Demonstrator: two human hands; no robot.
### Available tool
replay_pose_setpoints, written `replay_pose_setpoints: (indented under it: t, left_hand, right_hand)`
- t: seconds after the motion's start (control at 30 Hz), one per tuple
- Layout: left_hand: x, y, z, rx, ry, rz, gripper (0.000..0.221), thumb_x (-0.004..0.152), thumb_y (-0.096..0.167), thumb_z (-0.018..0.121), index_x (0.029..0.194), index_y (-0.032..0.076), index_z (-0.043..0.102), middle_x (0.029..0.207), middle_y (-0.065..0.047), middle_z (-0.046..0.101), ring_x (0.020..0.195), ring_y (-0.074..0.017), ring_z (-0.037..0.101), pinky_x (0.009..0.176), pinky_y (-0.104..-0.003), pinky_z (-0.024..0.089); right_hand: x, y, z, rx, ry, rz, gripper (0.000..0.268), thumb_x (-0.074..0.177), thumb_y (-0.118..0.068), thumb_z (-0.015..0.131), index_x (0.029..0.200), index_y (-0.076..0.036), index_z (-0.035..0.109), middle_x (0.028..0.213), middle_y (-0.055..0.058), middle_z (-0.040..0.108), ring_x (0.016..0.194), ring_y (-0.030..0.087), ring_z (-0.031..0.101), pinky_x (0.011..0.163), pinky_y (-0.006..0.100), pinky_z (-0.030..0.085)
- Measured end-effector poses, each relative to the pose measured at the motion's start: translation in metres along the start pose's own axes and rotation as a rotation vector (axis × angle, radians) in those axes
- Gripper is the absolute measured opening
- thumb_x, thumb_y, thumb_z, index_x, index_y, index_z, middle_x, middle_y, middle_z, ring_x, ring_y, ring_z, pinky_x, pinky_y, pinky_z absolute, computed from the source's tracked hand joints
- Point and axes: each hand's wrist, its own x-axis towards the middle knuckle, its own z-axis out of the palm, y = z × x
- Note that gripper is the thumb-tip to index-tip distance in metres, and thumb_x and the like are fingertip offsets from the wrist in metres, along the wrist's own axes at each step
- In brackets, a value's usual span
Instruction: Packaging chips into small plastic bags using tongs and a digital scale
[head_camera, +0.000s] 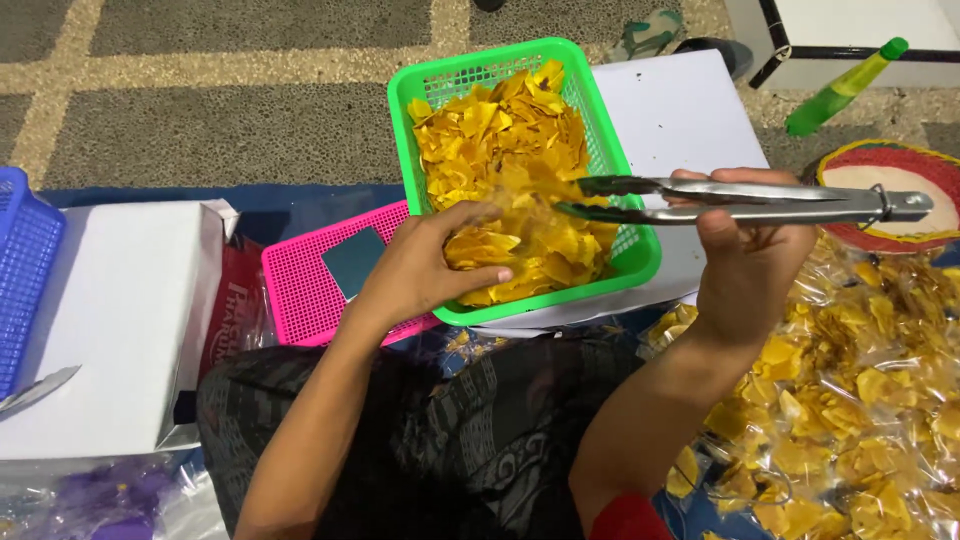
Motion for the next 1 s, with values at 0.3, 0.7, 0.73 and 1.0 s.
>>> replay_pose_setpoints:
  t: [0.3,0.7,0.73,1.0]
  left_hand:
    - [-0.003,-0.004,0.007,-0.082,-0.006,0.076,0.069,0.078,0.047,0.082,0.134,0.013,0.062,0.14,-0.003,0.067,0.124,-0.0197,0.067,0.101,-0.033,0.05]
    - [-0.005,-0.011,0.013,-0.084,0.037,0.089,0.066,0.079,0.047,0.082,0.136,0.02,0.06,0.139,-0.001,0.068,0.119,-0.0193,0.07,0.099,-0.03,0.049]
    - [-0.005,-0.01,0.013,-0.085,0.037,0.087,0.066,0.079,0.047,0.082,0.136,0.02,0.06,0.139,-0.001,0.068,0.119,-0.0193,0.07,0.099,-0.03,0.049]
    - [-0.006,-0.003,0.013,-0.07,-0.013,0.091,0.063,0.08,0.048,0.08,0.134,0.021,0.063,0.134,0.003,0.072,0.121,-0.019,0.069,0.099,-0.03,0.042]
  right_hand:
    - [-0.004,-0.002,0.005,-0.127,-0.077,-0.004,0.046,0.094,-0.033,0.076,0.118,-0.001,0.054,0.101,0.019,0.068,0.105,0.031,0.077,0.091,0.036,0.065]
    - [-0.013,-0.016,0.011,-0.144,-0.2,-0.091,0.029,0.098,-0.016,0.075,0.117,-0.001,0.058,0.113,0.018,0.071,0.113,0.029,0.075,0.1,0.036,0.065]
    - [-0.014,-0.018,0.011,-0.145,-0.201,-0.09,0.029,0.098,-0.016,0.075,0.117,-0.001,0.058,0.113,0.018,0.071,0.113,0.029,0.075,0.1,0.036,0.065]
    - [-0.014,-0.031,0.022,-0.299,-0.345,0.019,0.032,0.09,-0.009,0.079,0.116,0.0,0.063,0.118,0.017,0.073,0.109,0.024,0.073,0.093,0.03,0.061]
